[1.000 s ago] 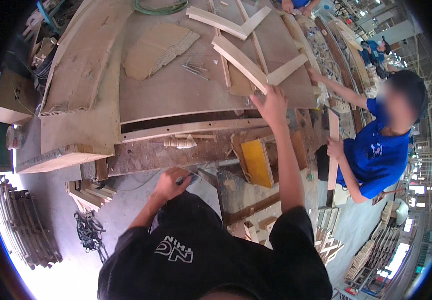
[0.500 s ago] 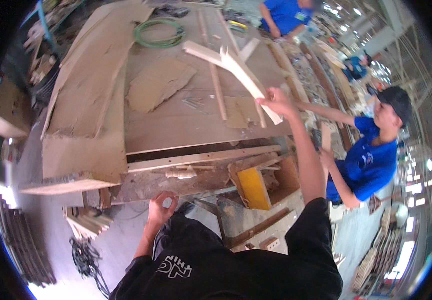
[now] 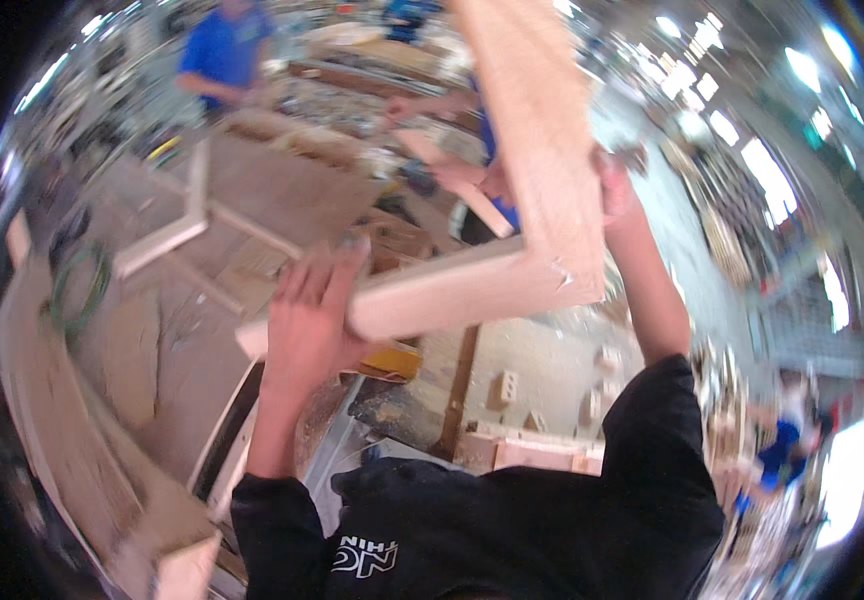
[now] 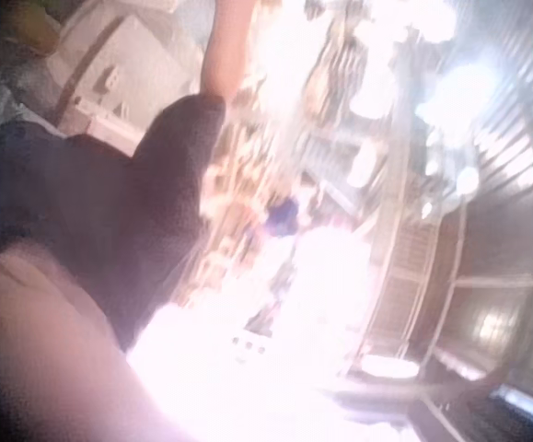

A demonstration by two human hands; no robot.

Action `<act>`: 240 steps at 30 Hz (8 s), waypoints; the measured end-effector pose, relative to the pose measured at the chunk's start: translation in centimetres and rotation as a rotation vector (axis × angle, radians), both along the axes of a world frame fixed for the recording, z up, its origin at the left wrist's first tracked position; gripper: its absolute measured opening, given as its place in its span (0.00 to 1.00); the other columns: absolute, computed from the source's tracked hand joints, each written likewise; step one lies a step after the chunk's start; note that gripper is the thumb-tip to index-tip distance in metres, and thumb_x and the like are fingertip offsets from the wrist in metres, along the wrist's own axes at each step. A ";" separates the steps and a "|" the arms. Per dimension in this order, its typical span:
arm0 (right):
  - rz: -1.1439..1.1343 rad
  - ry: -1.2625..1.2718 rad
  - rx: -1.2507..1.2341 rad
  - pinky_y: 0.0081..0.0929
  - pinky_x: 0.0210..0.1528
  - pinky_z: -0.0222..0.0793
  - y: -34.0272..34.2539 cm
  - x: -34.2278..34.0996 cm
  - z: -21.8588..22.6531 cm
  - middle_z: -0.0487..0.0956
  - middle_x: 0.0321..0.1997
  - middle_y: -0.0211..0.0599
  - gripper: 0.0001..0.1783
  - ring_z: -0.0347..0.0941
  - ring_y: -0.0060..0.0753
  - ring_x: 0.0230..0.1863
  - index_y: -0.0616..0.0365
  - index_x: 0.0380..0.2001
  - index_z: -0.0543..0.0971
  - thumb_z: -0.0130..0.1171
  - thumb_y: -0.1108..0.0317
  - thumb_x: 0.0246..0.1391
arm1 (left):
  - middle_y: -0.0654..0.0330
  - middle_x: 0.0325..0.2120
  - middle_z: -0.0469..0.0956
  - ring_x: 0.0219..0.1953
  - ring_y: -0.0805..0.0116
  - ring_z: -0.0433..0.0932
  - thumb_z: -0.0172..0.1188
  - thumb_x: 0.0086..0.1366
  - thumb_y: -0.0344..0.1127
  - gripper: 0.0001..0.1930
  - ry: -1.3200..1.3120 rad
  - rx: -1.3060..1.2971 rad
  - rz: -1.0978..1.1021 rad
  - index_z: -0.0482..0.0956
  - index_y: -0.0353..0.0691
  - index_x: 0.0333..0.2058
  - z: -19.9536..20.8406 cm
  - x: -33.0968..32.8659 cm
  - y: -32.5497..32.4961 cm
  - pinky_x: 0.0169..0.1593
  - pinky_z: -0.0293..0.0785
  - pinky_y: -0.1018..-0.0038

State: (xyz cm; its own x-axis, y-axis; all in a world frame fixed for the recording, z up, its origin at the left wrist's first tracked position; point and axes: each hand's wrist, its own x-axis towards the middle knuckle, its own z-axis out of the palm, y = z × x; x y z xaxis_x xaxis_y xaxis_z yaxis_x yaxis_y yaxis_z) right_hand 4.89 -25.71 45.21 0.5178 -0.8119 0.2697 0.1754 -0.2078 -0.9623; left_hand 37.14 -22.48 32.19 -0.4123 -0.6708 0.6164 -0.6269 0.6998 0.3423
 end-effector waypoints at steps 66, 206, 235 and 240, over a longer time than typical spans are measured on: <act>-2.409 0.179 0.000 0.47 0.65 0.56 52.4 -21.5 -40.9 0.70 0.61 0.45 0.70 0.59 0.52 0.63 0.57 0.68 0.51 0.85 0.53 0.25 | 0.38 0.55 0.68 0.57 0.37 0.67 0.69 0.57 0.53 0.45 -0.674 0.077 -0.715 0.60 0.33 0.65 -32.1 -38.6 25.8 0.58 0.65 0.48; -0.882 1.101 -0.435 0.55 0.60 0.53 39.8 -10.6 -7.5 0.80 0.40 0.33 0.35 0.74 0.33 0.39 0.29 0.49 0.84 0.75 0.52 0.28 | 0.52 0.37 0.79 0.41 0.54 0.80 0.57 0.65 0.35 0.15 0.249 -0.881 -0.929 0.78 0.35 0.48 5.4 -40.9 -2.0 0.47 0.76 0.62; -1.956 1.516 0.132 0.45 0.62 0.54 67.8 -32.5 -21.9 0.83 0.41 0.36 0.33 0.75 0.38 0.45 0.45 0.49 0.82 0.77 0.62 0.32 | 0.55 0.51 0.77 0.56 0.61 0.74 0.61 0.67 0.33 0.23 -0.066 0.181 -0.335 0.69 0.39 0.59 -14.7 -34.3 0.1 0.58 0.69 0.67; -1.900 1.354 0.354 0.48 0.63 0.53 68.7 -38.0 -29.1 0.83 0.40 0.37 0.35 0.77 0.41 0.47 0.47 0.48 0.78 0.77 0.58 0.31 | 0.55 0.49 0.78 0.54 0.61 0.75 0.61 0.67 0.35 0.23 -0.217 0.219 -0.210 0.68 0.42 0.60 -13.6 -32.9 1.0 0.57 0.69 0.66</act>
State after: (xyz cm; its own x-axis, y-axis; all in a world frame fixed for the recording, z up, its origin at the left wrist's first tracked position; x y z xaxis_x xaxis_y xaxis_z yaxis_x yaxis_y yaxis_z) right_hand -33.10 42.94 16.13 -0.8744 -0.3394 0.3468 -0.4561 0.8190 -0.3483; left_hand 4.20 -21.50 18.56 -0.6600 -0.6642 0.3512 -0.5519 0.7457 0.3732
